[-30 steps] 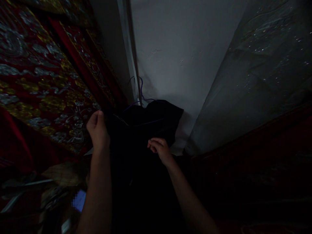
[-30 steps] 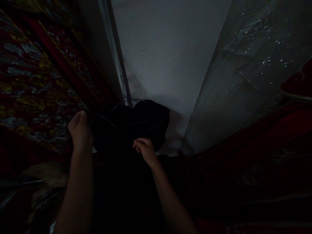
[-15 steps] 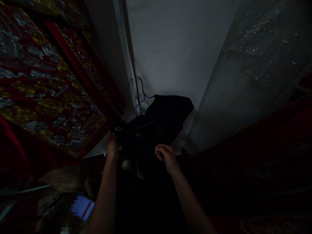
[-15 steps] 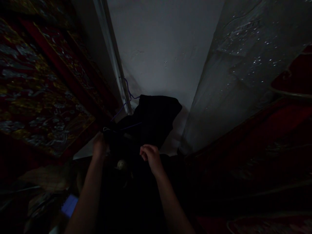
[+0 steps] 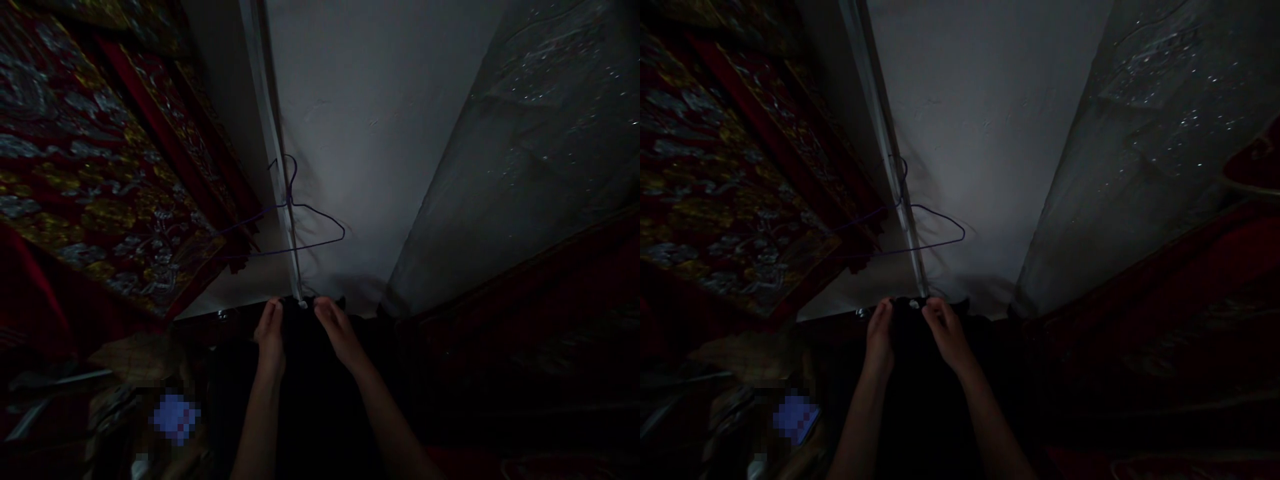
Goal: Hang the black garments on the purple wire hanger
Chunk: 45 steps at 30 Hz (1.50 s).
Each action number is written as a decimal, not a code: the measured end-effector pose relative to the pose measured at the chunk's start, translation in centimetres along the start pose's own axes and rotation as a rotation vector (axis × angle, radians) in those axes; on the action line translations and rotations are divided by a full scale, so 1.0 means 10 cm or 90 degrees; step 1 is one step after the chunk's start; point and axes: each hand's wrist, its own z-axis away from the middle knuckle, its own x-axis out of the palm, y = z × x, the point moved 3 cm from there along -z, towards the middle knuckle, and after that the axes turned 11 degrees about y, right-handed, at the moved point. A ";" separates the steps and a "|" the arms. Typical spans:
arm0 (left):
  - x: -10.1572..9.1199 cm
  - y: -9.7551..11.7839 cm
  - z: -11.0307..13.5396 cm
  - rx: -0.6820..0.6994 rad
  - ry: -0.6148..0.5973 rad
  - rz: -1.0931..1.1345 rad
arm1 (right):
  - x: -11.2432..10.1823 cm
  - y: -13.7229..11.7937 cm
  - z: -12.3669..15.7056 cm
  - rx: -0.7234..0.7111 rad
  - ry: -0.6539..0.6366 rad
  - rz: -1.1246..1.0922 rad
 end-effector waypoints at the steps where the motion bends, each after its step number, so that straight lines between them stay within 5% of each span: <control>1: 0.06 0.09 0.04 0.050 -0.034 -0.028 | 0.04 -0.05 0.03 -0.011 -0.034 -0.019; 8: 0.37 0.81 0.22 0.417 -0.238 -0.263 | 0.05 -0.32 -0.08 -0.090 -0.006 -0.005; 12: 0.38 1.01 0.12 0.538 -0.202 -0.285 | 0.02 -0.53 -0.22 -0.105 -0.177 0.044; 15: 0.27 0.89 -0.01 0.396 -0.272 -0.267 | 0.02 -0.67 -0.29 -0.020 -0.300 0.023; 18: 0.10 0.66 -0.04 0.230 -0.408 -0.321 | 0.00 -0.83 -0.44 0.033 -0.312 -0.056; 20: -0.01 0.56 0.00 0.195 -0.470 -0.392 | -0.04 -0.96 -0.64 -0.018 -0.260 -0.087; 23: -0.10 0.57 0.05 0.188 -0.526 -0.446 | -0.09 -1.12 -1.01 -0.222 -0.113 -0.028; 26: -0.17 0.71 -0.03 0.260 -0.461 -0.450 | -0.06 -1.06 -1.36 -0.335 0.010 0.045; 30: -0.32 0.85 -0.23 0.300 -0.366 -0.489 | 0.04 -0.61 -1.60 -0.198 -0.008 0.153; 33: -0.47 0.85 -0.33 0.248 -0.375 -0.503 | -0.02 -0.37 -1.56 -0.150 -0.026 0.186; 39: -0.59 0.83 -0.35 0.178 -0.399 -0.519 | -0.08 -0.52 -1.45 -0.320 -0.025 0.121; 45: -0.57 0.78 -0.35 0.147 -0.470 -0.604 | 0.12 -0.34 -1.66 -0.181 -0.063 0.173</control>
